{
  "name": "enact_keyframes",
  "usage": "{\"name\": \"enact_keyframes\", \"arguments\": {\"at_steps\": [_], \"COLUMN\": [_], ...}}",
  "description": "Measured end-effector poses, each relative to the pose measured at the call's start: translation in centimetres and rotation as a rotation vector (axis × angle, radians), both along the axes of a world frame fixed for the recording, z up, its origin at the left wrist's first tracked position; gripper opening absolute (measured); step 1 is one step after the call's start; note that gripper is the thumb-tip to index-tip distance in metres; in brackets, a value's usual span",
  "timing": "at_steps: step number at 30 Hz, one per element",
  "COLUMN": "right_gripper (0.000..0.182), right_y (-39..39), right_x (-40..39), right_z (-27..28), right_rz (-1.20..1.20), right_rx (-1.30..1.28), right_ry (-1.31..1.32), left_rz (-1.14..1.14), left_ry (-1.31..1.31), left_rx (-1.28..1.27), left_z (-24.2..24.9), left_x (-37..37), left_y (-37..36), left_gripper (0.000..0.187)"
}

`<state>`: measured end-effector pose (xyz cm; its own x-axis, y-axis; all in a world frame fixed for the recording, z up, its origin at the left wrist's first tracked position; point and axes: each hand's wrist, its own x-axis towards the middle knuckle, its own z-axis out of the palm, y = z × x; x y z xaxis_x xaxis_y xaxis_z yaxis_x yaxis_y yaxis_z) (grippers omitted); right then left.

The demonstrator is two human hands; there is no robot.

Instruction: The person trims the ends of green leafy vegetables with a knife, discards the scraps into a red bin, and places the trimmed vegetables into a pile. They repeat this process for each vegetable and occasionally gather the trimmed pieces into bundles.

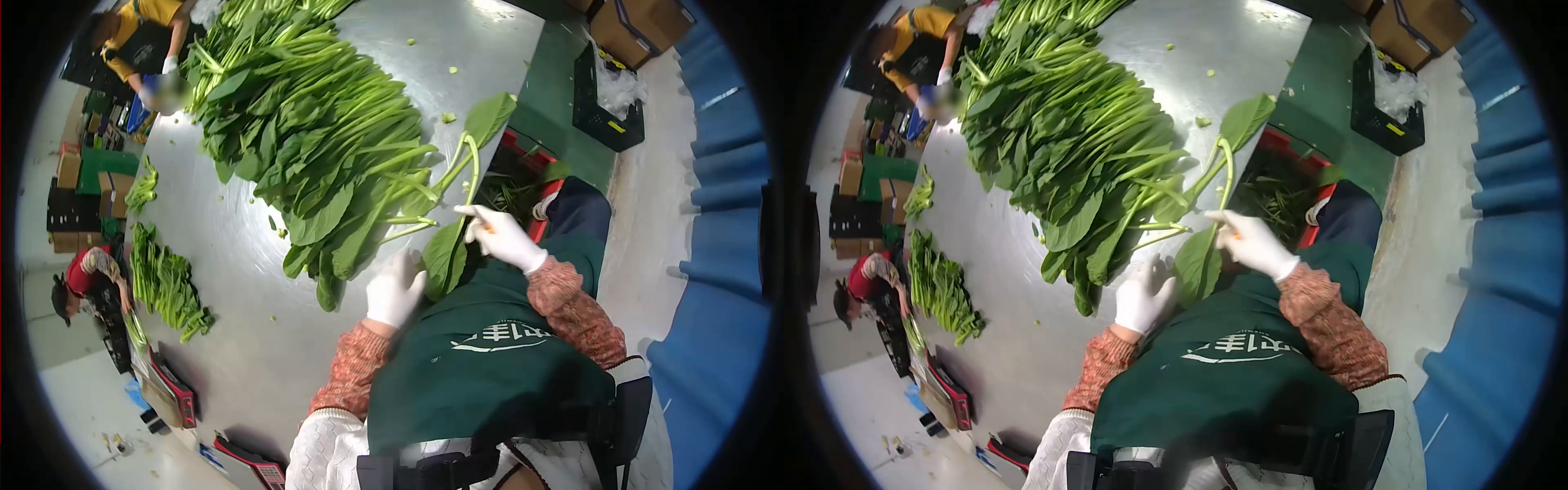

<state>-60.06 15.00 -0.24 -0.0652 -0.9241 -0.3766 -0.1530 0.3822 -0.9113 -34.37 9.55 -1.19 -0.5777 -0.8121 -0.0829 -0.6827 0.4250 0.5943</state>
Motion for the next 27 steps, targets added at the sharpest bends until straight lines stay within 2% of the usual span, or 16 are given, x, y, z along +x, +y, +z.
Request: {"name": "enact_keyframes", "arguments": {"at_steps": [2,3,4,6,8,9,12,16,18,20,22,23,24,26,27], "right_gripper": [0.047,0.044,0.043,0.030,0.021,0.017,0.034,0.028,0.019,0.015,0.019,0.021,0.021,0.020,0.017], "right_y": [-1.6,-2.4,-3.4,-5.7,-8.3,-9.4,-11.9,-11.1,-9.8,-8.2,-6.9,-6.3,-5.7,-5.0,-4.8], "right_x": [1.7,2.8,3.1,3.1,2.3,2.0,1.6,0.1,-0.8,-1.2,-1.9,-2.1,-1.9,-1.0,-0.9], "right_z": [0.4,-0.8,-1.6,-1.8,-2.1,-2.3,-2.5,-3.6,-1.6,2.0,4.3,5.3,7.1,9.7,9.2], "right_rz": [0.092,0.015,-0.054,-0.178,-0.139,-0.118,0.131,0.127,0.111,0.011,-0.016,-0.031,-0.005,0.054,0.111], "right_rx": [-0.066,-0.256,-0.270,-0.389,-0.449,-0.476,-0.231,-0.364,-0.536,-0.317,-0.255,-0.224,-0.278,-0.393,-0.487], "right_ry": [0.087,0.183,0.253,0.527,0.648,0.707,0.948,0.774,0.560,0.272,0.123,0.046,0.050,0.048,0.122], "left_rz": [0.031,-0.063,-0.154,-0.243,-0.303,-0.333,-0.379,-0.305,-0.181,-0.168,-0.126,-0.113,-0.093,-0.083,-0.103], "left_ry": [0.078,0.150,0.220,0.239,0.270,0.365,0.305,0.238,0.356,0.478,0.412,0.449,0.368,0.203,0.195], "left_rx": [0.260,0.182,0.179,0.323,0.336,0.300,0.290,0.175,0.115,-0.163,-0.518,-0.592,-0.710,-0.764,-0.740], "left_z": [-0.3,-1.3,-2.1,-2.4,-2.9,-2.7,-1.4,0.0,2.0,4.3,6.8,7.5,8.4,10.5,10.4], "left_x": [-2.3,-3.3,-4.5,-7.0,-8.6,-9.0,-8.0,-5.6,-5.2,-4.8,-4.6,-4.8,-5.1,-6.4,-7.0], "left_y": [-0.2,-0.3,-0.2,0.2,0.8,1.3,1.5,0.5,0.3,-0.5,-1.6,-2.1,-2.8,-3.8,-4.5], "left_gripper": [0.056,0.055,0.055,0.055,0.052,0.050,0.049,0.044,0.036,0.037,0.040,0.046,0.049,0.049,0.051]}}
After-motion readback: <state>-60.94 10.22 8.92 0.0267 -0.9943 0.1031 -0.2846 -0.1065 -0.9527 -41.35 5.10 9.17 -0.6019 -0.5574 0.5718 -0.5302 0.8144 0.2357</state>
